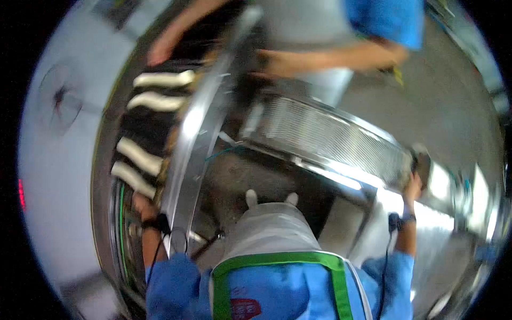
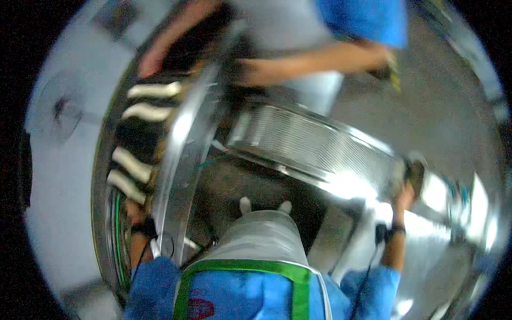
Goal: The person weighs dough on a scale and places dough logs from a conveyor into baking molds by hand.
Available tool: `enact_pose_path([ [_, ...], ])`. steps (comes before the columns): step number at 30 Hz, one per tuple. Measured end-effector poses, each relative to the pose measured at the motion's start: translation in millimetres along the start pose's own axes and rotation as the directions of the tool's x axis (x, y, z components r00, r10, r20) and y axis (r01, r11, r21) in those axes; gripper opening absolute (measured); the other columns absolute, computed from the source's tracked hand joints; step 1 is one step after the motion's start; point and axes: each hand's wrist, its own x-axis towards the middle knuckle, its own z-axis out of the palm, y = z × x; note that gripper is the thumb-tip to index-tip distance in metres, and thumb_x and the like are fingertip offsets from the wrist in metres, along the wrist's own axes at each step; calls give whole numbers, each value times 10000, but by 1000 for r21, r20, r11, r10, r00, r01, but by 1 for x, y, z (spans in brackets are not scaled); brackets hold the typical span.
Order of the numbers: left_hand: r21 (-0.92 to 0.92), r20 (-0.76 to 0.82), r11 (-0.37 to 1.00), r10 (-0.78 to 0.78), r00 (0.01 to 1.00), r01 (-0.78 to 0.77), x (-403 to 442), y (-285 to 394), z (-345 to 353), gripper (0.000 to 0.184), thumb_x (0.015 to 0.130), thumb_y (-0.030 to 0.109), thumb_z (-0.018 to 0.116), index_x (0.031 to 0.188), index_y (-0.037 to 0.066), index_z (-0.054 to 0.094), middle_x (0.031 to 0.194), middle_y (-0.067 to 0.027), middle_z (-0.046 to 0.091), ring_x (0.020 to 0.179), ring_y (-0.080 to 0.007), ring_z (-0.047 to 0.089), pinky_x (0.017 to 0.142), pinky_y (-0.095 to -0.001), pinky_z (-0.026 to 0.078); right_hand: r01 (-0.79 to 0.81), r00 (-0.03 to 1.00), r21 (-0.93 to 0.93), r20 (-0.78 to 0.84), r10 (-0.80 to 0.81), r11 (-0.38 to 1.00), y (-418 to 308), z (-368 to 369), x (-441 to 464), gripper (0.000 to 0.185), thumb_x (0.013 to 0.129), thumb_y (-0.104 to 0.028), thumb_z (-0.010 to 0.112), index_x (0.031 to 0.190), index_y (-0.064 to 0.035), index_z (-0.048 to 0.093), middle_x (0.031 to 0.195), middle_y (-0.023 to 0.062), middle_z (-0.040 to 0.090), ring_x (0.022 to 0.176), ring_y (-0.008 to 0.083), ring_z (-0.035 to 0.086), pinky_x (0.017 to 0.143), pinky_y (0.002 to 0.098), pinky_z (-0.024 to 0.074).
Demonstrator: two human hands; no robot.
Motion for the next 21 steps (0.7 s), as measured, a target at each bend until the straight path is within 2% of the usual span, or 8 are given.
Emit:
enact_pose_path([
  [1, -2, 24, 998, -56, 998, 57, -7, 4, -9, 501, 762, 420, 366, 1144, 95, 359, 1078, -120, 405, 952, -300, 417, 772, -436, 351, -42, 962, -182, 258, 89, 982, -4, -12, 18, 443, 644, -185, 584, 1070, -136, 476, 1175, 125, 393, 1042, 289, 388, 847, 368, 348],
  [3, -28, 70, 985, -169, 983, 172, -19, 12, -29, 512, 764, 434, 361, 1156, 105, 354, 1089, -116, 400, 967, -302, 411, 779, -440, 345, -57, 828, -312, 517, 220, 948, -43, -61, 53, 417, 705, -158, 508, 1115, -172, 429, 1231, 73, 329, 1084, 270, 342, 848, 377, 346],
  [8, -174, 24, 936, -306, 952, 305, -62, 60, -65, 488, 762, 431, 369, 1160, 149, 360, 1136, -97, 357, 1036, -279, 350, 817, -422, 310, 53, 941, -401, 326, 89, 914, -12, 12, 80, 268, 740, -148, 429, 1000, -142, 493, 1102, 74, 432, 1053, 277, 363, 771, 402, 362],
  [13, -285, -63, 941, -207, 976, 181, -75, 99, -70, 387, 752, 387, 403, 1105, 228, 421, 1109, -77, 377, 1017, -274, 367, 809, -419, 319, 119, 945, -465, 324, 43, 877, -27, -11, 103, 206, 755, -157, 411, 901, -141, 554, 1085, 44, 448, 1009, 207, 391, 757, 363, 364],
  [15, -355, -107, 926, -177, 978, 129, -73, 107, -62, 348, 750, 371, 413, 1064, 228, 458, 1111, -66, 386, 1000, -273, 387, 797, -420, 333, 197, 955, -475, 291, -58, 857, -31, -9, 121, 187, 758, -158, 410, 873, -134, 556, 1059, 36, 456, 984, 195, 399, 751, 348, 364],
  [17, -402, -83, 916, -28, 996, -8, -79, 121, -67, 338, 746, 367, 410, 1047, 225, 472, 1121, -68, 389, 1009, -276, 383, 811, -419, 325, 252, 948, -458, 293, -123, 852, -31, 35, 147, 178, 767, -146, 408, 877, -132, 548, 1015, 49, 481, 944, 197, 430, 725, 338, 388],
  [19, -454, -101, 891, -61, 993, 8, -72, 122, -45, 330, 741, 351, 416, 1039, 227, 482, 1127, -80, 393, 1009, -284, 388, 812, -423, 327, 129, 937, -398, 349, 20, 908, -23, 63, 162, 187, 782, -134, 398, 911, -135, 535, 950, 72, 520, 855, 205, 482, 656, 336, 428],
  [21, -358, -200, 906, 163, 966, -227, -63, 125, -30, 310, 741, 336, 418, 1016, 220, 501, 1116, -93, 403, 993, -298, 403, 809, -425, 333, 200, 913, -372, 406, -35, 906, -12, 86, 192, 221, 748, -174, 475, 959, -114, 504, 876, 106, 554, 768, 226, 531, 599, 341, 455],
])
